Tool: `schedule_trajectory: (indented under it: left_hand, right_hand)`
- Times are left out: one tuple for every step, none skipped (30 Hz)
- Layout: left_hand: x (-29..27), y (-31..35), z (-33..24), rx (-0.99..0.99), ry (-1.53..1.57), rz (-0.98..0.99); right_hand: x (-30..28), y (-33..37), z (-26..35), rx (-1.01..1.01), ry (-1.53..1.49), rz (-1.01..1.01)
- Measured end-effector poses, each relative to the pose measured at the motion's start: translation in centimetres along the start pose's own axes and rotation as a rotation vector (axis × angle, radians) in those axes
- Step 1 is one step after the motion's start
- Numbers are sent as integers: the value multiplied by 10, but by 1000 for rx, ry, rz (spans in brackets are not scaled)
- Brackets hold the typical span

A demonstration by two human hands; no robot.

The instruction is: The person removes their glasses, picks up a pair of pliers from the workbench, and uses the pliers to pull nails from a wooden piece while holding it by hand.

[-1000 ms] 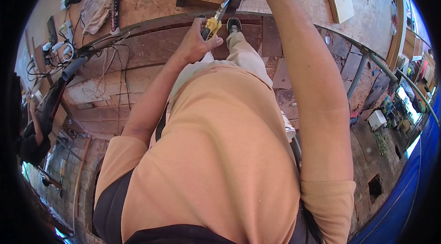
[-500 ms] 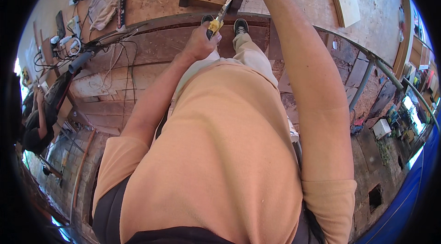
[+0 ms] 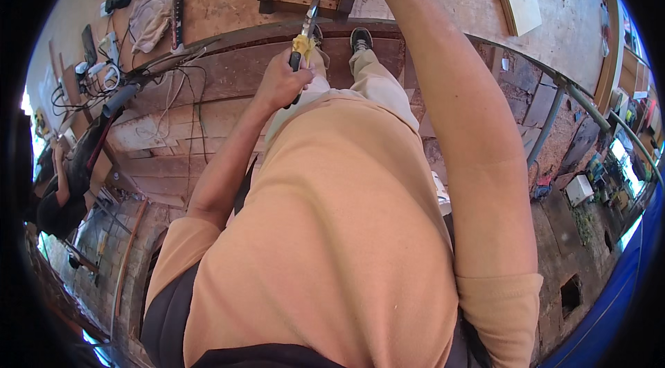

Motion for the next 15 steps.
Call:
schedule_trajectory:
  left_hand:
    - [3, 2, 3, -83, 160, 62]
    - [6, 5, 3, -166, 319, 122]
    - [4, 5, -3, -168, 311, 119]
    - [2, 3, -20, -176, 307, 125]
    - [-2, 2, -29, -196, 305, 113]
    - [-4, 1, -35, -197, 296, 113]
    - [-3, 0, -38, -221, 319, 156]
    - [-1, 0, -41, -244, 341, 200]
    - [-3, 0, -45, -247, 332, 199]
    - [-3, 0, -49, -253, 316, 221]
    - [-3, 0, -51, -260, 299, 243]
    - [-3, -1, -53, -262, 290, 242]
    - [-1, -3, -55, -286, 299, 245]
    - [-1, -4, -56, -310, 307, 248]
    - [0, -7, -56, -310, 296, 249]
  right_hand:
    - [1, 1, 0, -9, -23, -13]
    - [3, 2, 0, -18, -47, -26]
    - [5, 1, -1, -14, -55, -29]
    - [-1, -3, -4, -11, -62, -36]
    - [1, -3, -4, -8, -82, -27]
    - [1, -3, -5, -2, -88, -31]
    - [2, -1, -4, 7, -90, -32]
    - [3, 0, -3, 15, -92, -34]
    - [2, 1, -3, 21, -98, -38]
    - [2, 2, 1, 49, -135, 11]
    - [3, 3, 3, 76, -173, 60]
    - [8, 3, -3, 82, -179, 56]
    - [7, 3, -1, 20, -98, -26]
    - [5, 3, 0, -40, -15, -107]
    - [5, 3, -5, -34, -19, -114]
Point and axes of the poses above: each hand's wrist, its own y-axis away from the middle knuckle, its own x-axis out of the palm, z = x × y, the point moved 7 cm from there along -y, towards the middle knuckle, and after that the axes turned 5 degrees about x, right-handed, at the moved point
